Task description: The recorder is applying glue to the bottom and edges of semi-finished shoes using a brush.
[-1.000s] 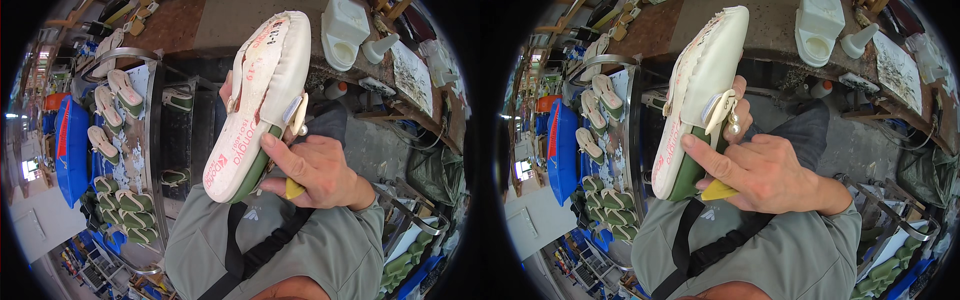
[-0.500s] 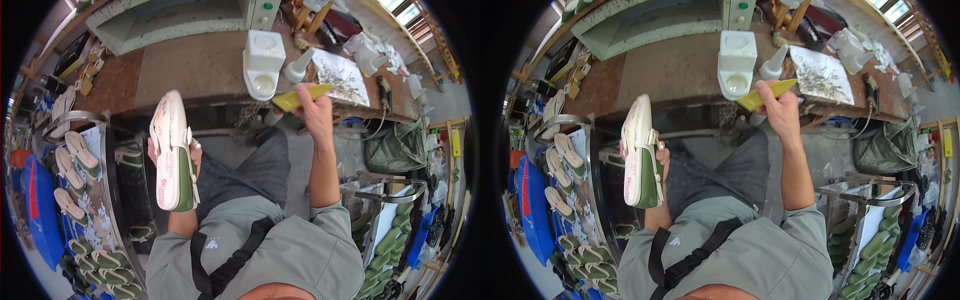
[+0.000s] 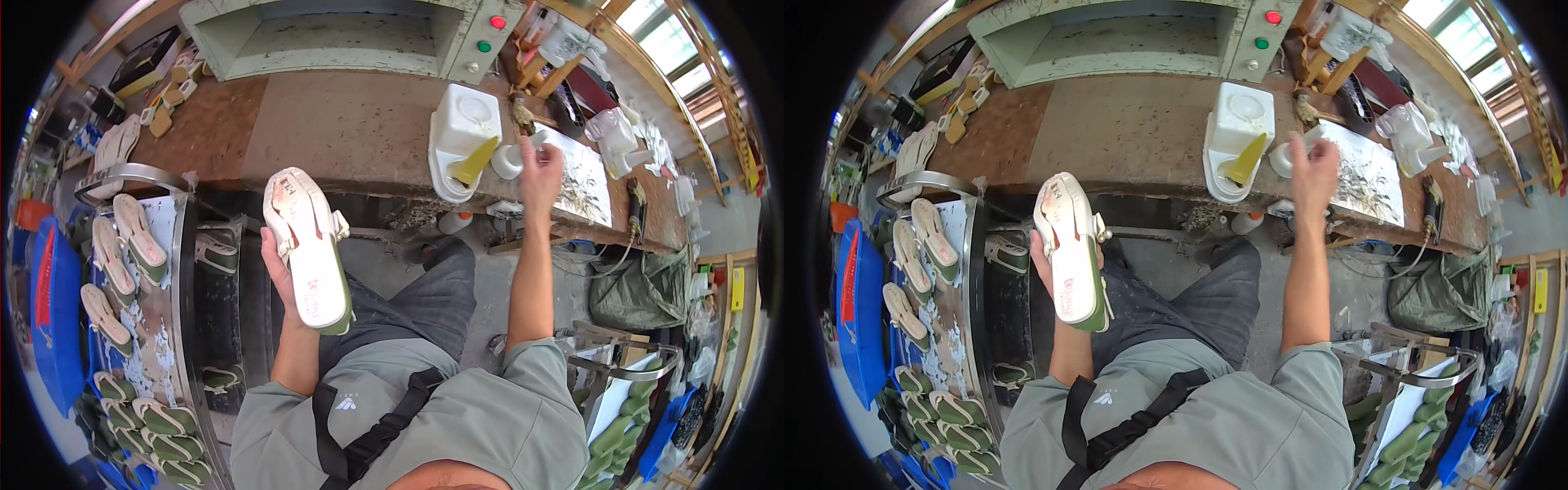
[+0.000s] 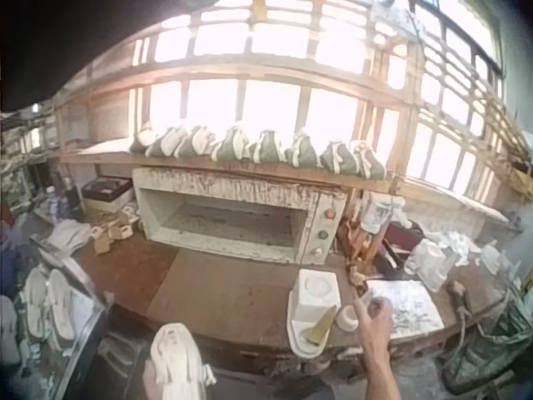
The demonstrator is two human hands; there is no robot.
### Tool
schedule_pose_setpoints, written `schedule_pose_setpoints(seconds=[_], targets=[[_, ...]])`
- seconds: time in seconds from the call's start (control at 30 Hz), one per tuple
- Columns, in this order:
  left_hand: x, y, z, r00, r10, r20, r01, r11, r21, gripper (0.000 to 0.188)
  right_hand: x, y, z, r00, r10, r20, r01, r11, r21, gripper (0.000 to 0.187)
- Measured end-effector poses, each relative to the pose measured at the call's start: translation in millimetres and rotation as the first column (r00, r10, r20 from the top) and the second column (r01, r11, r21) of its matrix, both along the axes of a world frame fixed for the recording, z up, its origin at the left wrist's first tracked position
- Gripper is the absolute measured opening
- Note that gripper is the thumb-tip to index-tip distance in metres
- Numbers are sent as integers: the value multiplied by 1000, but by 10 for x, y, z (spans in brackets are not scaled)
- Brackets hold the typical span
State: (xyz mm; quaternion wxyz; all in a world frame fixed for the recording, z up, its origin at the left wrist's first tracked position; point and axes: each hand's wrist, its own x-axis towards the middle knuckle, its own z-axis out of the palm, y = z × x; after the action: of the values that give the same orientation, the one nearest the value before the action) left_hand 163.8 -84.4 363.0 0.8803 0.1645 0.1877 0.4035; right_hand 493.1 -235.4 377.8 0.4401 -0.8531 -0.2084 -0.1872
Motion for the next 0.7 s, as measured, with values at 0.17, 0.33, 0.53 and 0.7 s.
schedule_pose_setpoints(seconds=[0.17, 0.33, 0.53, 0.7], targets=[[115, -27, 255, 995, 97, -1, -97, 995, 28, 57, 707, -90, -391, 948, 66, -311, -152, 953, -263, 55], [78, -48, 233, 997, 37, 64, -50, 978, 201, 54, 609, -56, -59, 764, 340, -549, -115, 908, 402, 41], [93, -103, 215, 986, 163, -25, -154, 967, 203, 52, -44, 257, 388, 802, 307, -513, -389, 919, -58, 48], [144, -174, 450, 981, 192, -16, -172, 910, 377, 56, -365, 300, -9, 920, 268, -287, -365, 853, -373, 63]])
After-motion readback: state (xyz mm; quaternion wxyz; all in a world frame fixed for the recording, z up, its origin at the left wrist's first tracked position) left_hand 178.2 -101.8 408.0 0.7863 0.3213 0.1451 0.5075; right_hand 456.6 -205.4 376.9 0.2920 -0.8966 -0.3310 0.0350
